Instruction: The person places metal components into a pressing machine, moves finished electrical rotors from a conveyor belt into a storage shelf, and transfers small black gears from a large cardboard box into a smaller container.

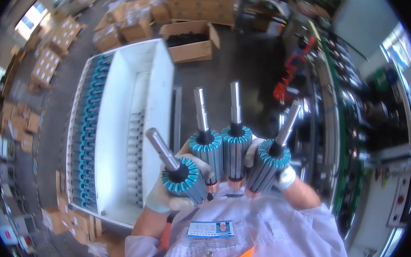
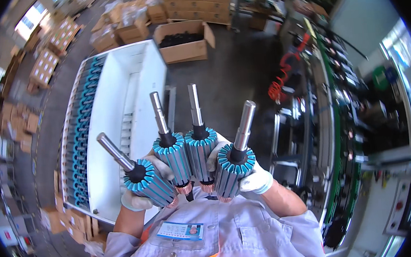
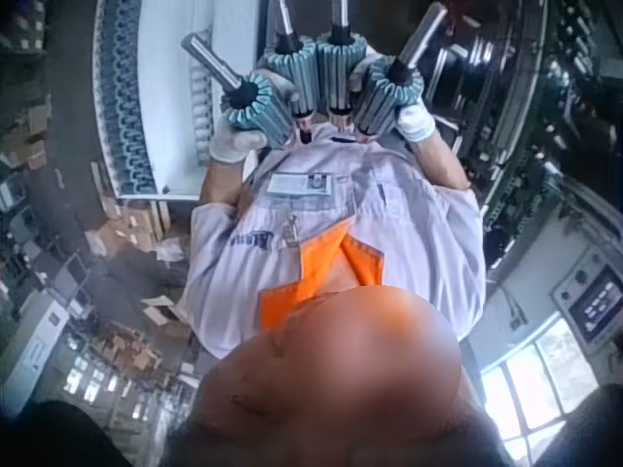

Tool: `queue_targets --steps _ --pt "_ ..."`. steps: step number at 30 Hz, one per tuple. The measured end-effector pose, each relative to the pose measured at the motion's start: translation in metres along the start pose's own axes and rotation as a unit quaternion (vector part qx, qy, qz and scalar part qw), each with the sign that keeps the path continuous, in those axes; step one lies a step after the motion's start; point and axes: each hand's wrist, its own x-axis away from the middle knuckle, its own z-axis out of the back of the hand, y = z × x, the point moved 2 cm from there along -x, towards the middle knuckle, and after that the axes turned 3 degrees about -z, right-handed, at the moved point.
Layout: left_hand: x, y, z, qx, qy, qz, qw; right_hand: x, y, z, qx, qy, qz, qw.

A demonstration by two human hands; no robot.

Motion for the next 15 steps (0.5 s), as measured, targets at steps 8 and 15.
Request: queue_targets --steps 8,15 --pt "-0.013 0.061 0.084 -0.165 0.188 0.046 0.967 -0.164 0.057 0.004 -0.072 -0.033 -0.068 0.995" --pt "-0.035 0.062 0.164 -0.145 0.331 0.063 0.93 -0.284 0.09 0.02 -0.067 -0.104 -0.182 0.976"
